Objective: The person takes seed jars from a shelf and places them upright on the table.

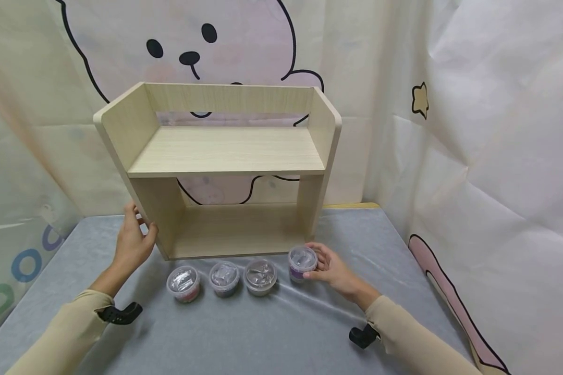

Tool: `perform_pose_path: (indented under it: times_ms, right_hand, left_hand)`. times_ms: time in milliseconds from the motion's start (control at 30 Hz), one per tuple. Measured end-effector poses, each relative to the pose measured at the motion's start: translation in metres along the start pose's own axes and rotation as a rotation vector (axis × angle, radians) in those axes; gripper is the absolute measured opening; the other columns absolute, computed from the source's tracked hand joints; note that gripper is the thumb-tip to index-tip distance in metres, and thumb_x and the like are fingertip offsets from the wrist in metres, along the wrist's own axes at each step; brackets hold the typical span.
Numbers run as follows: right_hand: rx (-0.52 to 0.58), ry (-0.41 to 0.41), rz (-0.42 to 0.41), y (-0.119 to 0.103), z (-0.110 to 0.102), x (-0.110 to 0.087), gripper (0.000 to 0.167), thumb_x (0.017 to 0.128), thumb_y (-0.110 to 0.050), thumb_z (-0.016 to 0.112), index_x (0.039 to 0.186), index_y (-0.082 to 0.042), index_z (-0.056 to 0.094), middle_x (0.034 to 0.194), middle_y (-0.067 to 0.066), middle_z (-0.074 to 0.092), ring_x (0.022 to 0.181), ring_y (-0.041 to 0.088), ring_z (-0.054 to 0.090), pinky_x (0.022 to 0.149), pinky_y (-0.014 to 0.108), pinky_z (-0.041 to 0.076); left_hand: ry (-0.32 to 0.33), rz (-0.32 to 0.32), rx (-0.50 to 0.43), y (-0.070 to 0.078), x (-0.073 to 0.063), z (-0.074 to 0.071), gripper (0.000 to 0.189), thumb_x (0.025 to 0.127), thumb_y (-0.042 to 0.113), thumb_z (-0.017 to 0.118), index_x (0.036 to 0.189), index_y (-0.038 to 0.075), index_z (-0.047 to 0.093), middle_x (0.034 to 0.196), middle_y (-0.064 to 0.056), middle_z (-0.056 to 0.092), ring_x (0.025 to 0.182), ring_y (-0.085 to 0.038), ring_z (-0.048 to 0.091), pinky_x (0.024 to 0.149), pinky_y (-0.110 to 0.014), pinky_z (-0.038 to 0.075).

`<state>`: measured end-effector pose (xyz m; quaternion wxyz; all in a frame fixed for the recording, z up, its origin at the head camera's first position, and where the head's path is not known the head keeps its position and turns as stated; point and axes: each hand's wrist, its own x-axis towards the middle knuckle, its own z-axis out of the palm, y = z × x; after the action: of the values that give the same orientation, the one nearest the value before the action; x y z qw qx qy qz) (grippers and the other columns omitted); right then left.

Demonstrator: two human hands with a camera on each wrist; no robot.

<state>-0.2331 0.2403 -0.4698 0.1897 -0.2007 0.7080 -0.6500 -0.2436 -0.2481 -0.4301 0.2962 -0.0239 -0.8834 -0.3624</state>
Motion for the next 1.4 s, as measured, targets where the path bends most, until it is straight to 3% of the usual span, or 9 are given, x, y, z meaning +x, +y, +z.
perform_pose_path:
  times_ms: [167,500,733,967,1233,1400]
  right_hand:
    - [-0.024,-0.05,0.012,0.009,0.002,-0.002,0.079,0.089,0.0,0.073,0.151,0.003,0.025,0.148,0.023,0.044,0.124,0.002,0.058,0.101,0.019,0.051]
    - [-0.02,-0.11,-0.014,0.018,0.004,-0.004,0.076,0.089,0.002,0.072,0.148,0.007,0.024,0.138,0.008,0.052,0.121,0.002,0.058,0.098,0.018,0.052]
    - [-0.053,-0.121,-0.023,0.02,0.005,-0.005,0.078,0.09,0.001,0.072,0.149,0.008,0.023,0.144,0.031,0.043,0.121,0.0,0.056,0.098,0.016,0.05]
    - [-0.052,-0.117,-0.011,0.02,0.005,-0.005,0.082,0.089,0.0,0.073,0.153,0.007,0.022,0.144,0.021,0.045,0.121,0.0,0.056,0.098,0.016,0.051]
    - [-0.061,-0.119,0.023,0.019,0.006,-0.004,0.081,0.091,-0.005,0.073,0.155,0.003,0.024,0.153,0.033,0.034,0.125,0.0,0.053,0.101,0.014,0.048]
    - [-0.094,-0.084,0.056,0.015,0.007,-0.004,0.069,0.1,-0.012,0.062,0.154,0.006,0.024,0.157,0.034,0.03,0.125,-0.003,0.05,0.101,0.014,0.046]
  left_hand:
    - [0.002,0.01,0.0,-0.001,0.0,0.0,0.061,0.095,0.001,0.055,0.149,0.007,0.028,0.137,-0.033,0.049,0.115,-0.055,0.062,0.077,-0.063,0.057]
    - [0.005,0.011,-0.004,-0.001,0.0,0.0,0.061,0.095,0.0,0.056,0.149,0.007,0.029,0.136,-0.034,0.05,0.113,-0.055,0.062,0.077,-0.062,0.056]
    - [0.003,-0.012,-0.001,-0.001,-0.001,-0.001,0.061,0.095,0.002,0.056,0.149,0.009,0.028,0.139,-0.031,0.049,0.115,-0.053,0.063,0.077,-0.061,0.057]
    - [-0.004,-0.012,-0.029,-0.003,-0.003,-0.002,0.06,0.098,0.003,0.056,0.15,0.01,0.027,0.141,-0.031,0.048,0.115,-0.052,0.063,0.079,-0.062,0.059]
    - [-0.015,0.003,-0.043,-0.007,-0.006,-0.004,0.059,0.098,0.002,0.055,0.15,0.01,0.028,0.139,-0.031,0.05,0.113,-0.053,0.063,0.078,-0.063,0.06]
    - [-0.025,-0.023,-0.059,-0.007,-0.008,-0.009,0.059,0.098,0.003,0.057,0.151,0.01,0.032,0.139,-0.028,0.052,0.112,-0.051,0.064,0.08,-0.063,0.059]
